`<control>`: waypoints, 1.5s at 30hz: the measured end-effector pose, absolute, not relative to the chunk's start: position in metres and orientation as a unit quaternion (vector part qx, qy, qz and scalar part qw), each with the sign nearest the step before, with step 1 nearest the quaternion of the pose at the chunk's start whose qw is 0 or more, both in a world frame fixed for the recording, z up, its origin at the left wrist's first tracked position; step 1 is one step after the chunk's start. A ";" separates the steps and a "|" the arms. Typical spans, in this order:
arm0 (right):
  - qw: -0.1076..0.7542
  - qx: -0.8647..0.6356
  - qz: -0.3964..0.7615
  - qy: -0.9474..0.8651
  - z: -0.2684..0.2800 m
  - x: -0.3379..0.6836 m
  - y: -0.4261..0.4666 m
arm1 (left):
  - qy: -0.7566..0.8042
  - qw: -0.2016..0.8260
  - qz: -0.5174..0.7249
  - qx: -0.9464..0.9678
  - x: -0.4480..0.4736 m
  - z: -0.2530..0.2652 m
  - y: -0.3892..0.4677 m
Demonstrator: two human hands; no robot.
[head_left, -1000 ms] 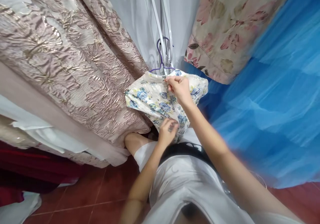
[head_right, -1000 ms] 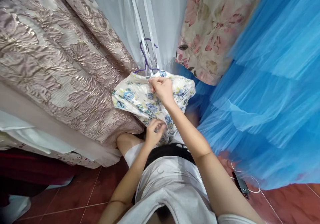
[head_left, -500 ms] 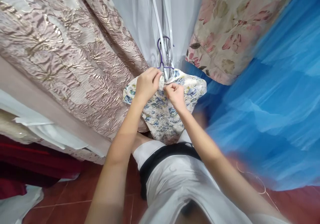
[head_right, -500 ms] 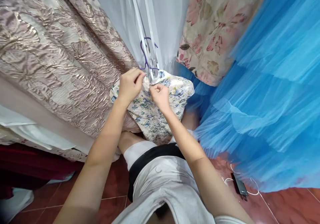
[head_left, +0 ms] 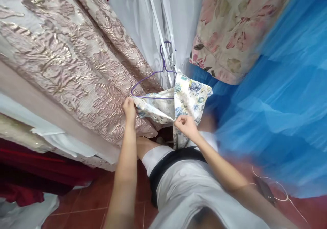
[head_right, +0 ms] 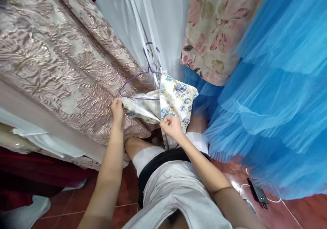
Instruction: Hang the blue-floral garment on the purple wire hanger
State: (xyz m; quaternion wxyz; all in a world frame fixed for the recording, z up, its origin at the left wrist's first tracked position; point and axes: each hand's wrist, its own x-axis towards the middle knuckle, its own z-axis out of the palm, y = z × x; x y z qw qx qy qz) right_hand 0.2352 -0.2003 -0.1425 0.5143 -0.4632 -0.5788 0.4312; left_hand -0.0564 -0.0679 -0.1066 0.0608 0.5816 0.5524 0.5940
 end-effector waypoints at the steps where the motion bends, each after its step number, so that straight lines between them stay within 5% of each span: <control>1: 0.490 -0.477 0.429 -0.591 -0.150 0.236 -0.199 | 0.560 0.089 0.592 0.572 -0.046 -0.124 -0.076; 8: 0.249 -0.563 0.385 -0.688 -0.190 0.251 -0.201 | 0.493 0.180 0.545 0.654 0.037 -0.163 -0.132; 13: 0.424 -0.418 0.458 -0.660 -0.172 0.258 -0.208 | 0.416 0.174 0.479 0.753 0.080 -0.118 -0.169; 16: 0.444 -0.312 0.548 -0.636 -0.147 0.260 -0.212 | 0.383 0.197 0.432 0.792 0.094 -0.098 -0.180; 20: 0.432 -0.326 0.562 -0.625 -0.116 0.275 -0.223 | 0.330 0.396 0.360 0.778 0.092 -0.097 -0.183; 25: 0.514 -0.395 0.402 -0.647 -0.093 0.326 -0.233 | 0.280 0.580 0.189 0.741 0.080 -0.137 -0.199; 33: 0.683 -0.419 0.164 -0.575 -0.092 0.406 -0.138 | 0.442 0.281 0.208 0.826 0.048 -0.165 -0.193; 40: 0.552 -0.342 0.375 -0.661 -0.044 0.361 -0.081 | 0.478 0.172 0.337 0.792 -0.015 -0.103 -0.182; 45: 0.502 -0.333 0.501 -0.621 -0.025 0.330 -0.088 | 0.566 -0.011 0.231 0.791 -0.064 -0.078 -0.152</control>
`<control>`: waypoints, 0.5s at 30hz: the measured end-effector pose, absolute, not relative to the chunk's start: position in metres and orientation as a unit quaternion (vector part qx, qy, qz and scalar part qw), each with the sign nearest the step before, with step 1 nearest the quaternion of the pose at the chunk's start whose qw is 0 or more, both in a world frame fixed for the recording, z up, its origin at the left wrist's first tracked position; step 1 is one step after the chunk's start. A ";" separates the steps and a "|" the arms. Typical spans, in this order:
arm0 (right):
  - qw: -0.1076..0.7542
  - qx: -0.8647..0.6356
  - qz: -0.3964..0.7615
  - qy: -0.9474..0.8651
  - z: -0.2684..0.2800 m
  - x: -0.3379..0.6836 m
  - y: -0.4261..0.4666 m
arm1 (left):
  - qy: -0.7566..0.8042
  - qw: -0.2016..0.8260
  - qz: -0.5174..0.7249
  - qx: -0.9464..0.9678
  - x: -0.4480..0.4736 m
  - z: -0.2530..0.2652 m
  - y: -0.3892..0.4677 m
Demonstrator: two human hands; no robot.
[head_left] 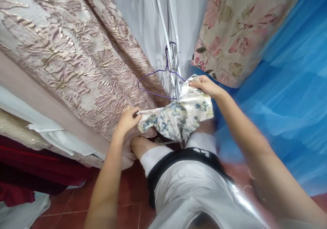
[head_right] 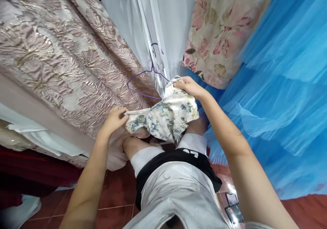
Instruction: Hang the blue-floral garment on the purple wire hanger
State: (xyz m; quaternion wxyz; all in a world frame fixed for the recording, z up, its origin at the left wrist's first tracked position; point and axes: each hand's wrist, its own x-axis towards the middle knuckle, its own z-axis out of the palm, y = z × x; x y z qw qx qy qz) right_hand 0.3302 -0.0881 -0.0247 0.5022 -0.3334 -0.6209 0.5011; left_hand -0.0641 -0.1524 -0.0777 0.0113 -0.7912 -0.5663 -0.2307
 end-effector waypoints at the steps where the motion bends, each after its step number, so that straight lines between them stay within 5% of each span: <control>1: 0.503 -0.333 0.504 -0.618 -0.023 0.330 -0.090 | -0.583 0.024 -0.205 -0.785 -0.072 -0.077 -0.143; 5: 0.479 -0.366 0.498 -0.623 -0.011 0.340 -0.096 | -0.587 0.036 -0.220 -0.778 -0.088 -0.073 -0.097; 12: 0.448 -0.426 0.483 -0.620 0.000 0.350 -0.094 | -0.478 -0.010 -0.497 -0.725 -0.051 -0.030 -0.027; 15: 0.431 -0.436 0.509 -0.604 -0.003 0.350 -0.088 | -0.427 -0.065 -0.479 -0.765 -0.021 -0.020 -0.028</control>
